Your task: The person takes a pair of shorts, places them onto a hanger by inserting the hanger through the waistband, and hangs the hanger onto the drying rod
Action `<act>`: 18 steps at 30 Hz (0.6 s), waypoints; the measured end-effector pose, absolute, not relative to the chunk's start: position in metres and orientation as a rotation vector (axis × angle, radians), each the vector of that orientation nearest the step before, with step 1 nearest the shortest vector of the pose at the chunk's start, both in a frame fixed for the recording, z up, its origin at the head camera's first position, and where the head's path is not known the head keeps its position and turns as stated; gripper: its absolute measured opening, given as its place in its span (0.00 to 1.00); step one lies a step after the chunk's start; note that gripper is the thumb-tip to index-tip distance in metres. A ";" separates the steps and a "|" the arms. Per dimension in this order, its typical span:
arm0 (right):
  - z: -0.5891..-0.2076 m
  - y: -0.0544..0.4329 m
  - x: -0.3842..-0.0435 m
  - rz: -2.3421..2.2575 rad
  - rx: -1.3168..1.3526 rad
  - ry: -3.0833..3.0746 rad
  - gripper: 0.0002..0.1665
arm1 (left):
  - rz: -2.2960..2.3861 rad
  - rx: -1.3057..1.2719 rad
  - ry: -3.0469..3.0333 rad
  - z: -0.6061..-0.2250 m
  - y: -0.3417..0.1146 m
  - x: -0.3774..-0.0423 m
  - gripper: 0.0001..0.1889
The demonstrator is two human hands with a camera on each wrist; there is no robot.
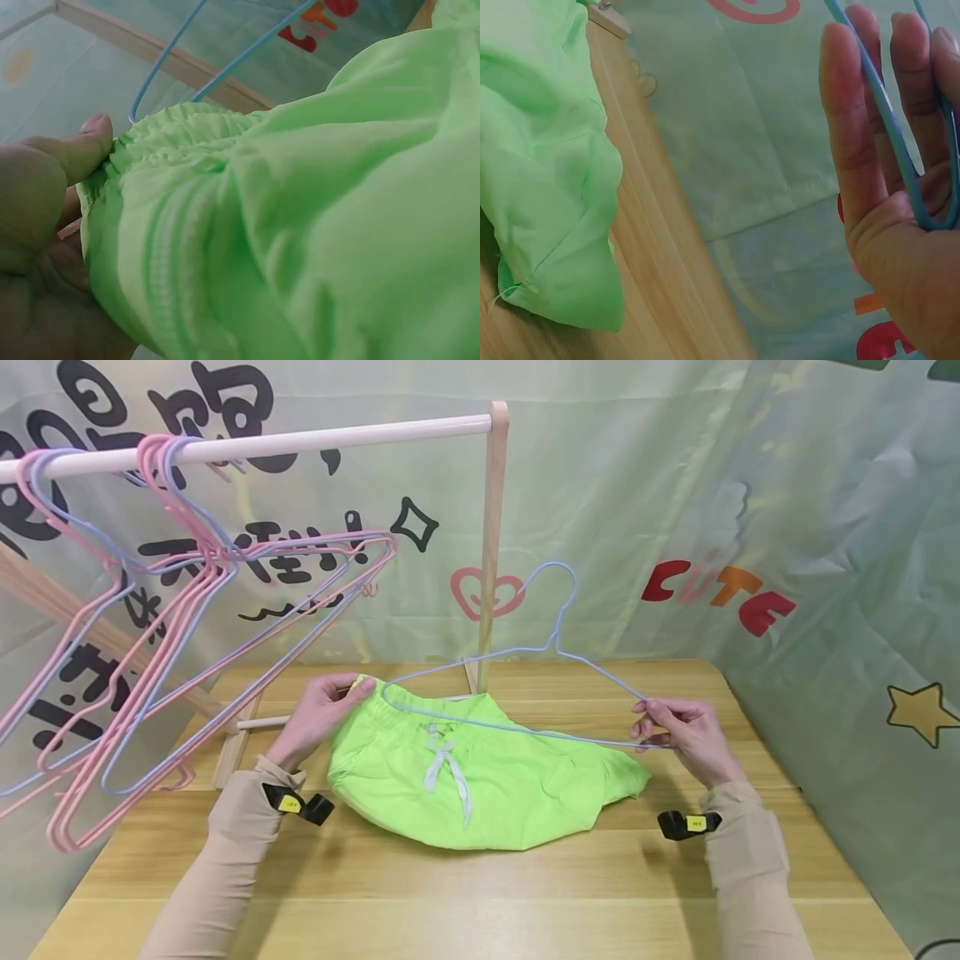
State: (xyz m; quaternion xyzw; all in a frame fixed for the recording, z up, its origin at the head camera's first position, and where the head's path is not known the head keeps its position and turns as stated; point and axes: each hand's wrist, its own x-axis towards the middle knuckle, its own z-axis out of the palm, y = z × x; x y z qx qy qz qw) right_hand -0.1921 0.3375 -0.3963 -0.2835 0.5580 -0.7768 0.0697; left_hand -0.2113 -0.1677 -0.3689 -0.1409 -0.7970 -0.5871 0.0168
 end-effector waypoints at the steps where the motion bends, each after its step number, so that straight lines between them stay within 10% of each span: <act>1: -0.396 0.338 -0.193 -2.331 -0.848 1.687 0.24 | -1.819 -0.455 -2.489 -0.369 -0.168 -0.211 0.16; 18: -0.392 0.338 -0.196 -2.205 -0.865 1.793 0.22 | -1.684 -0.583 -2.596 -0.361 -0.168 -0.210 0.13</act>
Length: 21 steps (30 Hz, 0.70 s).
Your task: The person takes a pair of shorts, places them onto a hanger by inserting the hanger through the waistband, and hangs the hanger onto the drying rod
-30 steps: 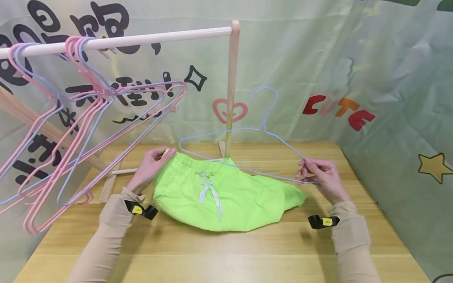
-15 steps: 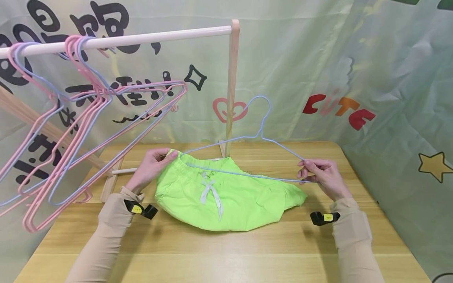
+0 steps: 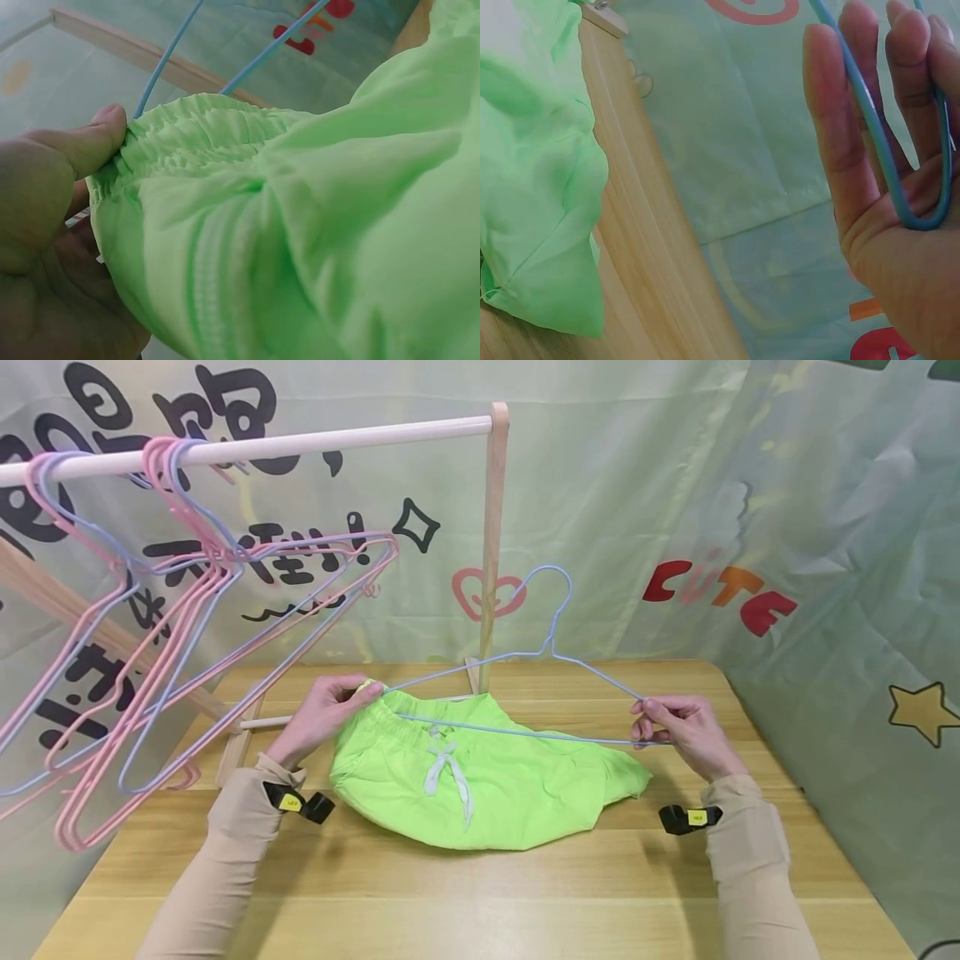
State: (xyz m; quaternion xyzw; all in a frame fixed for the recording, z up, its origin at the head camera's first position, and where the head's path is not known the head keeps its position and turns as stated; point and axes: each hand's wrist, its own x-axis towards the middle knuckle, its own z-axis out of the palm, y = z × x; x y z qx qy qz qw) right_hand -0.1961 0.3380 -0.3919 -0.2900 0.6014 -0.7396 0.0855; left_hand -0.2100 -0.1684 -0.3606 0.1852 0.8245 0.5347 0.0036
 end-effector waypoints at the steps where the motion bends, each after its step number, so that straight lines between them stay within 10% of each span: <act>1: -0.392 0.338 -0.196 -2.200 -0.861 1.804 0.22 | 1.666 0.587 2.590 -0.360 -0.169 -0.210 0.13; 21: -0.391 0.308 -0.201 -2.074 -0.777 2.113 0.18 | 1.572 0.758 2.624 -0.353 -0.158 -0.208 0.12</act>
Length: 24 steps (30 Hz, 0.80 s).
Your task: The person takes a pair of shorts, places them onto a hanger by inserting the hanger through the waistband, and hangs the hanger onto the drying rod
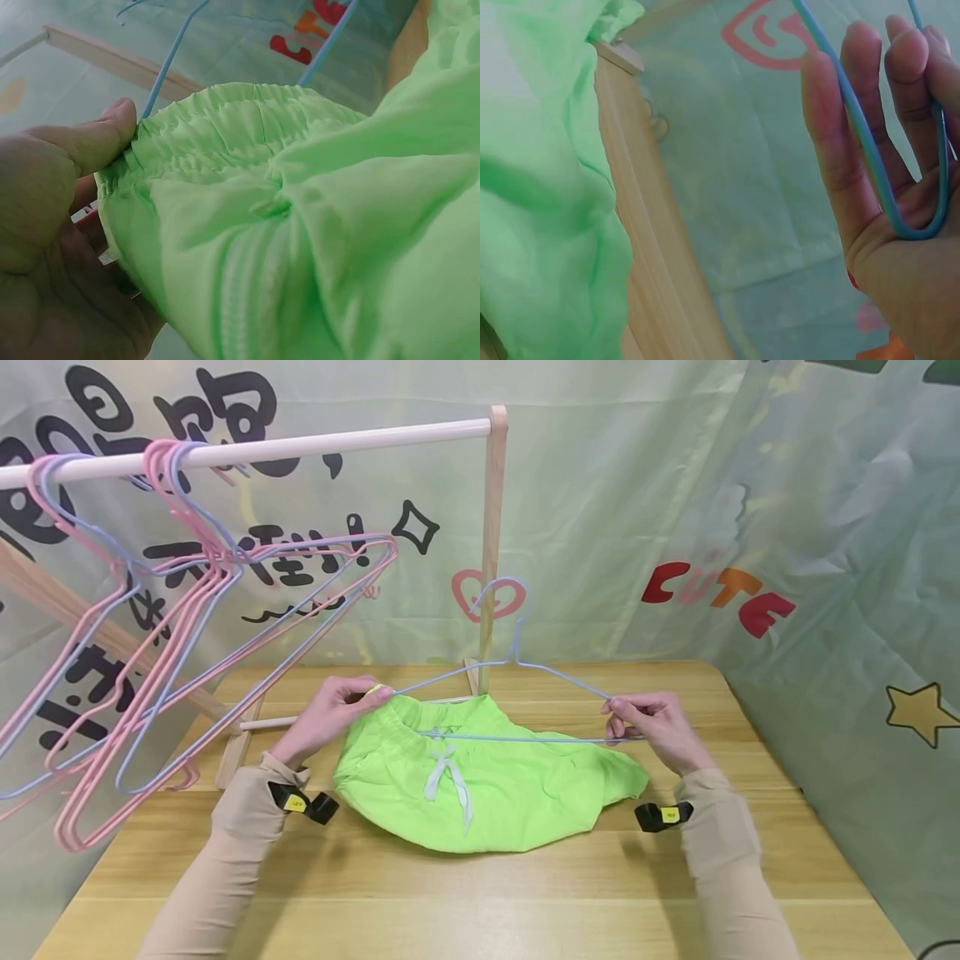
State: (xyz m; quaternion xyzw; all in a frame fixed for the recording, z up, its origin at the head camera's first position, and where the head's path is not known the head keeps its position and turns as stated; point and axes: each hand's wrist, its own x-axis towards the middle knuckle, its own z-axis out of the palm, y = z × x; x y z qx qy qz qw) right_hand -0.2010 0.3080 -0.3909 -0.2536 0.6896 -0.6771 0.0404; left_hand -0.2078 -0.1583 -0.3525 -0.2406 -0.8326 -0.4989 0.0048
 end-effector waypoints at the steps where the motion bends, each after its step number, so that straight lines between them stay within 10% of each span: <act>1: -0.391 0.306 -0.202 -2.078 -0.780 2.108 0.18 | -1.566 -0.749 -2.608 -0.352 -0.158 -0.208 0.12; 24: -0.396 0.272 -0.207 -1.964 -0.809 2.170 0.16 | -1.530 -0.758 -2.659 -0.351 -0.151 -0.206 0.12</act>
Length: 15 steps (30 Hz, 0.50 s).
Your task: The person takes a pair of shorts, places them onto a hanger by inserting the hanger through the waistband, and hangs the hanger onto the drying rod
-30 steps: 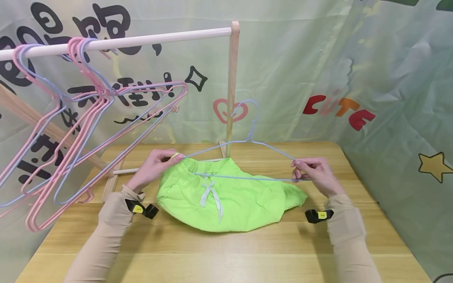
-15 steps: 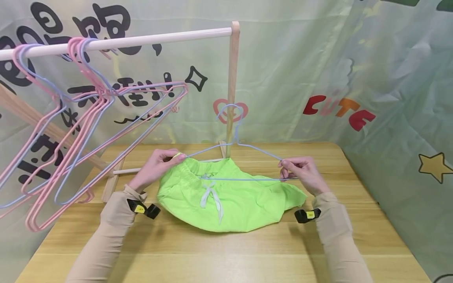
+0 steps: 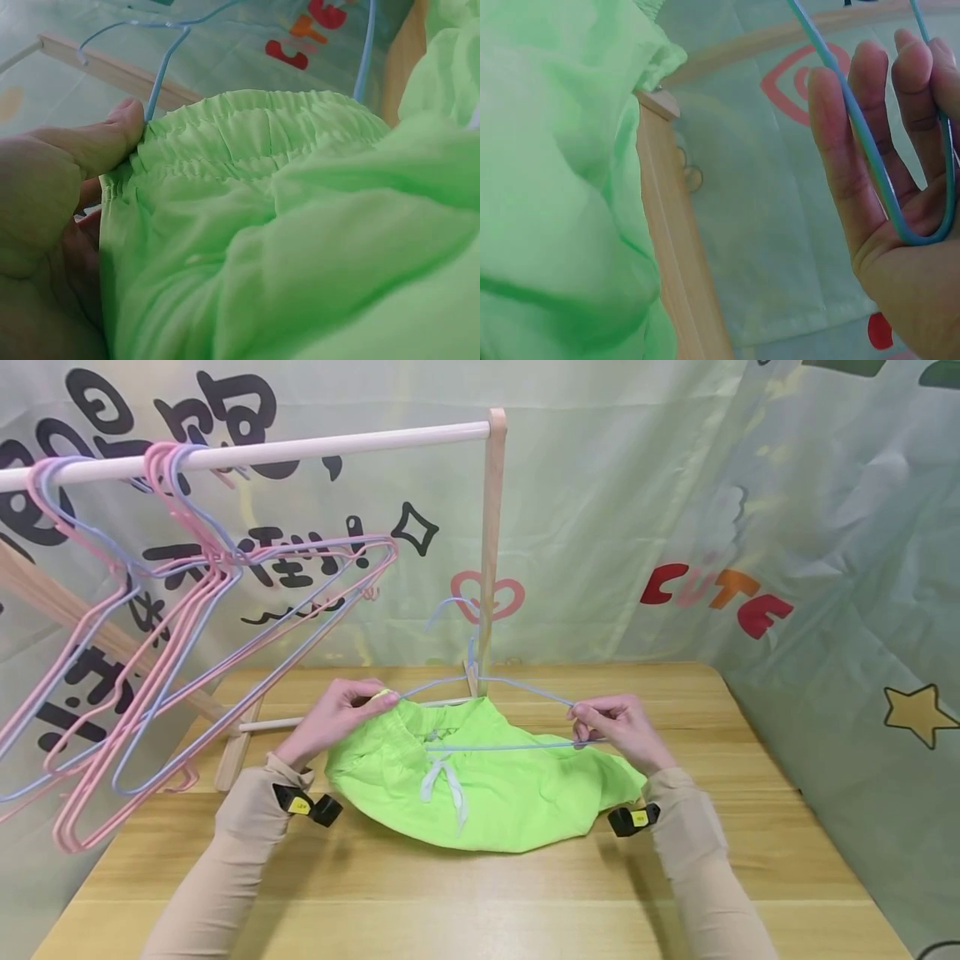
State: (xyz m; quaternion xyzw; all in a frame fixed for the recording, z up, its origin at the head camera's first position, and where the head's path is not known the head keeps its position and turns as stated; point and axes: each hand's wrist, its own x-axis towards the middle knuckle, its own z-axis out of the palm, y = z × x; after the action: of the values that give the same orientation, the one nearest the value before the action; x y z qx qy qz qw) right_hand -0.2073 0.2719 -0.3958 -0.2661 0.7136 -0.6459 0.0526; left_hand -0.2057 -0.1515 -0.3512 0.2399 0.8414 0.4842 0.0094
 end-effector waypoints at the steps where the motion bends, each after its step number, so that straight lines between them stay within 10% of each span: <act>1: -0.395 0.270 -0.207 -1.952 -0.796 2.184 0.16 | 1.509 0.754 2.626 -0.351 -0.151 -0.205 0.12; 15: -0.398 0.246 -0.209 -1.947 -0.785 2.168 0.15 | 1.544 0.752 2.622 -0.352 -0.148 -0.206 0.11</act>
State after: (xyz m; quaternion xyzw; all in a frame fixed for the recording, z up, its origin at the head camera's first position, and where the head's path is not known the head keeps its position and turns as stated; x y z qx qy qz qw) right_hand -0.2094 0.2461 -0.3980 -0.2596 0.7171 -0.6438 0.0618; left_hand -0.2064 -0.1483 -0.3522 0.2401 0.8365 0.4925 0.0037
